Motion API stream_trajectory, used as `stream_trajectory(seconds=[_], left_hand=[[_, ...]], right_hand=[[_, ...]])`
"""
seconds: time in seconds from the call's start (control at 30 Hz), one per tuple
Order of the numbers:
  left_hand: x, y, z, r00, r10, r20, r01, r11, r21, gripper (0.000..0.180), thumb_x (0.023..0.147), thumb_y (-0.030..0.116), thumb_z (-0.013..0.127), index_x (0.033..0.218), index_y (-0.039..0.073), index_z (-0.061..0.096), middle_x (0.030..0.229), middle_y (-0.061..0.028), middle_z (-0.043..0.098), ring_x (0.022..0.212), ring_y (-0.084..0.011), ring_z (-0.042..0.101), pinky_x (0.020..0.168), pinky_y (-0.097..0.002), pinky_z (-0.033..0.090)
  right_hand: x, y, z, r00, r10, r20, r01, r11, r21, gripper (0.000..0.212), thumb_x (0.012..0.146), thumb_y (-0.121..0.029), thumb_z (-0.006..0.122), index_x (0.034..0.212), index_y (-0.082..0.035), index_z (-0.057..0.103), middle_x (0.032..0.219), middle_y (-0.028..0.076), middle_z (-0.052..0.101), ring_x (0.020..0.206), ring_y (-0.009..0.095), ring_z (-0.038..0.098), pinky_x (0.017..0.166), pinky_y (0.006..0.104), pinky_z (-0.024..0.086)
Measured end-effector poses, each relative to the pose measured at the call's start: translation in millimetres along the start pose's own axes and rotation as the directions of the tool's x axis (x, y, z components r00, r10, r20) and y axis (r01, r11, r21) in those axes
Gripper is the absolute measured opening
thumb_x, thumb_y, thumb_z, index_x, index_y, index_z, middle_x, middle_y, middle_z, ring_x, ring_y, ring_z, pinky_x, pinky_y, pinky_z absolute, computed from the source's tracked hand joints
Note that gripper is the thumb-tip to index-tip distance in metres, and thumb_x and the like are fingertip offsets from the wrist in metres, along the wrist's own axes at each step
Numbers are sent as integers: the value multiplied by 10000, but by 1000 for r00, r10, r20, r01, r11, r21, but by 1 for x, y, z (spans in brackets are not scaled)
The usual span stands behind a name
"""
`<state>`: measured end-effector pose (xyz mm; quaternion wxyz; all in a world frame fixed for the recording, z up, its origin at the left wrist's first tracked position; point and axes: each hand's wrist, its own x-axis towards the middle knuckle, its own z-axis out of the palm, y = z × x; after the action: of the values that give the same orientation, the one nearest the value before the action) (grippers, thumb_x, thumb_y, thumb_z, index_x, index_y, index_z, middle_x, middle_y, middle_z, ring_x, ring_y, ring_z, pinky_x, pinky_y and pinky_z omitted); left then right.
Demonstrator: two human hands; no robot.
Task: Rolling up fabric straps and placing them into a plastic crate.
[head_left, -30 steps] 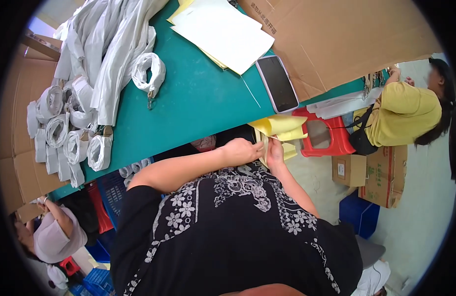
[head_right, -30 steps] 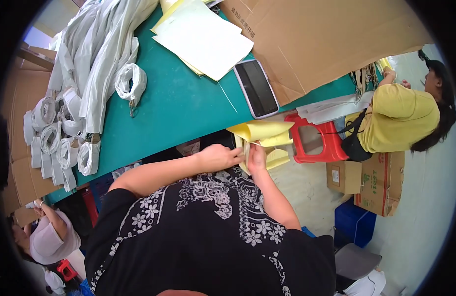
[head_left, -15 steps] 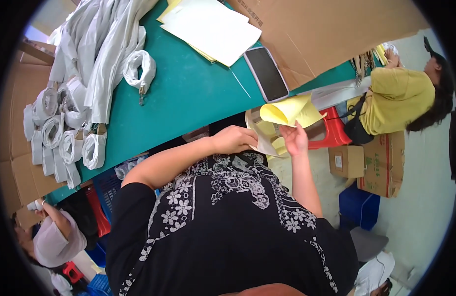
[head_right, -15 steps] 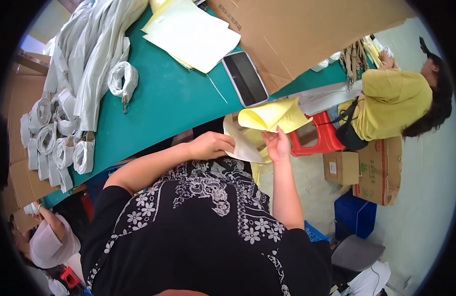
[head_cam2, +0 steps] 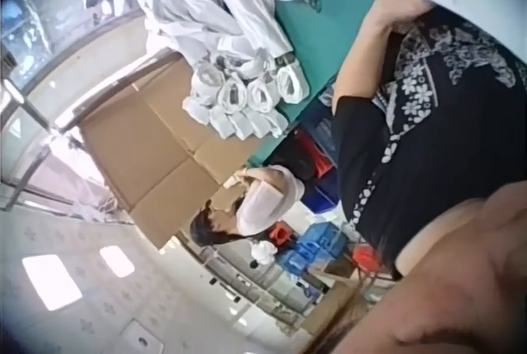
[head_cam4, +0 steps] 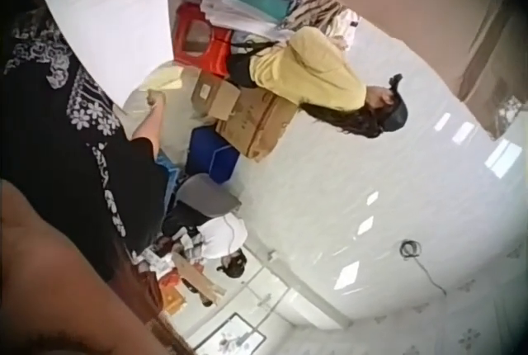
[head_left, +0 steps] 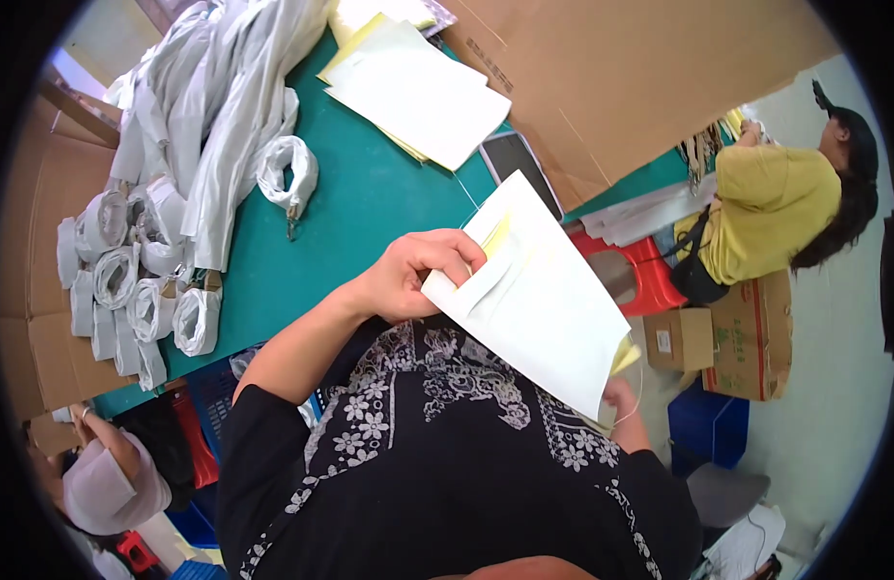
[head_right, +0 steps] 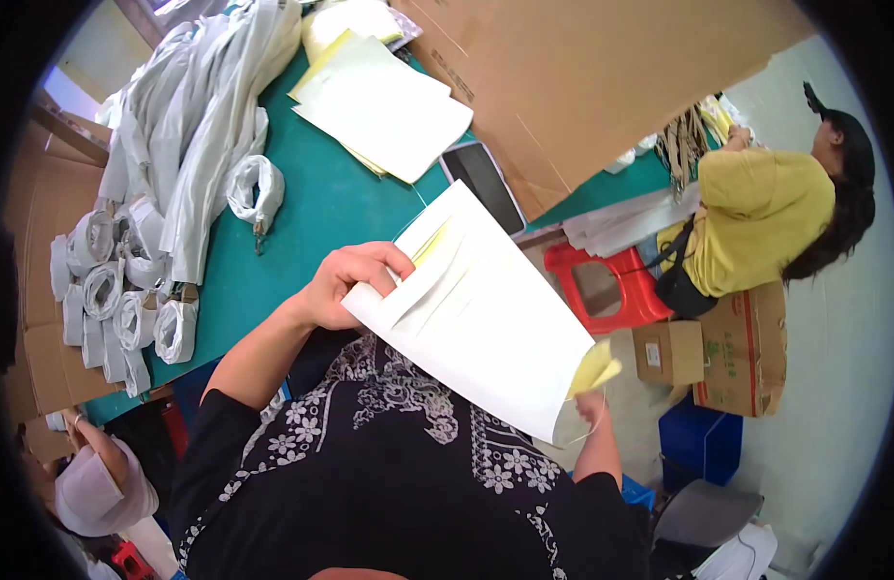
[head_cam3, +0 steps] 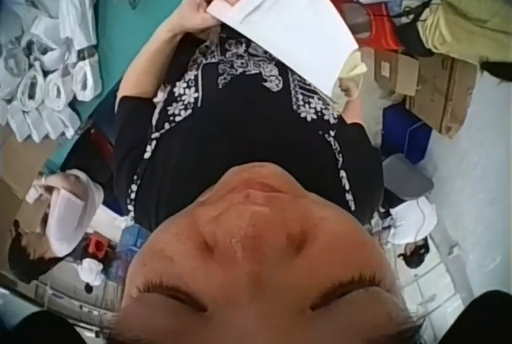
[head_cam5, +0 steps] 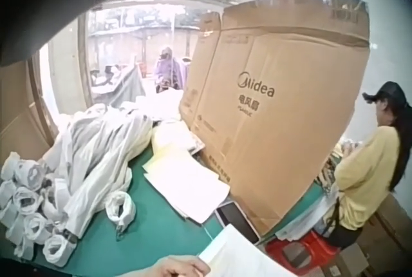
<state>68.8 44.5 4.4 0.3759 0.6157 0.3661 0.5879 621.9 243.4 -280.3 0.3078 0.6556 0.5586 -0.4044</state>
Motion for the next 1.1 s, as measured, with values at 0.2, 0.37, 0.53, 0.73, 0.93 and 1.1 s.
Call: stream_trajectory(seconds=[0.2, 0.37, 0.53, 0.73, 0.93, 1.1], left_hand=[[2, 3, -31, 999, 26, -43, -23, 997, 74, 30, 706, 17, 651, 720, 39, 637, 955, -115, 607, 838, -194, 587, 754, -274, 452], [10, 9, -71, 997, 64, -44, -60, 994, 89, 45, 707, 20, 576, 686, 44, 608, 939, -103, 605, 842, -185, 572, 757, -277, 442], [12, 41, -125, 982, 158, -104, -131, 966, 224, 83, 682, -21, 537, 691, 32, 599, 987, -113, 599, 933, -195, 560, 835, -288, 422], [-31, 73, -199, 653, 240, -718, 181, 871, 456, 429, 790, -66, 490, 1202, 47, 529, 1257, -88, 484, 964, -127, 558, 797, -255, 459], [-137, 94, -184, 282, 324, -903, 610, 666, 429, 208, 826, 4, 523, 1010, 4, 620, 878, -31, 617, 747, -74, 554, 699, -229, 453], [-120, 34, -126, 621, 295, -727, 667, 289, 687, 274, 727, 162, 681, 966, 41, 624, 872, -146, 628, 839, -281, 597, 755, -388, 469]], right_hand=[[-171, -213, -58, 615, -785, 66, 171, 215, 962, 918, 782, -757, 328, 1252, 24, 446, 1118, 173, 584, 979, 288, 584, 837, 394, 475], [-238, -351, -88, 465, -842, 273, 579, 522, 626, 510, 920, -338, 462, 1269, 32, 434, 1037, 98, 611, 867, 162, 595, 743, 293, 496], [-255, -461, -78, 403, -891, 210, 887, 437, 151, 140, 895, -149, 550, 929, -25, 605, 777, -56, 564, 693, 29, 493, 620, 192, 414], [-198, -612, -121, 70, -969, -237, 987, 102, -122, 204, 890, -189, 537, 854, -2, 609, 730, 43, 601, 686, 100, 528, 625, 263, 433], [-173, -677, -133, -41, -940, -339, 687, 220, -693, 247, 857, -218, 519, 888, -1, 634, 884, 207, 633, 855, 383, 593, 762, 451, 459], [-171, -683, -125, -61, -950, -307, 553, 224, -803, 227, 849, -209, 544, 948, -21, 624, 952, 186, 625, 894, 363, 588, 780, 445, 456]])
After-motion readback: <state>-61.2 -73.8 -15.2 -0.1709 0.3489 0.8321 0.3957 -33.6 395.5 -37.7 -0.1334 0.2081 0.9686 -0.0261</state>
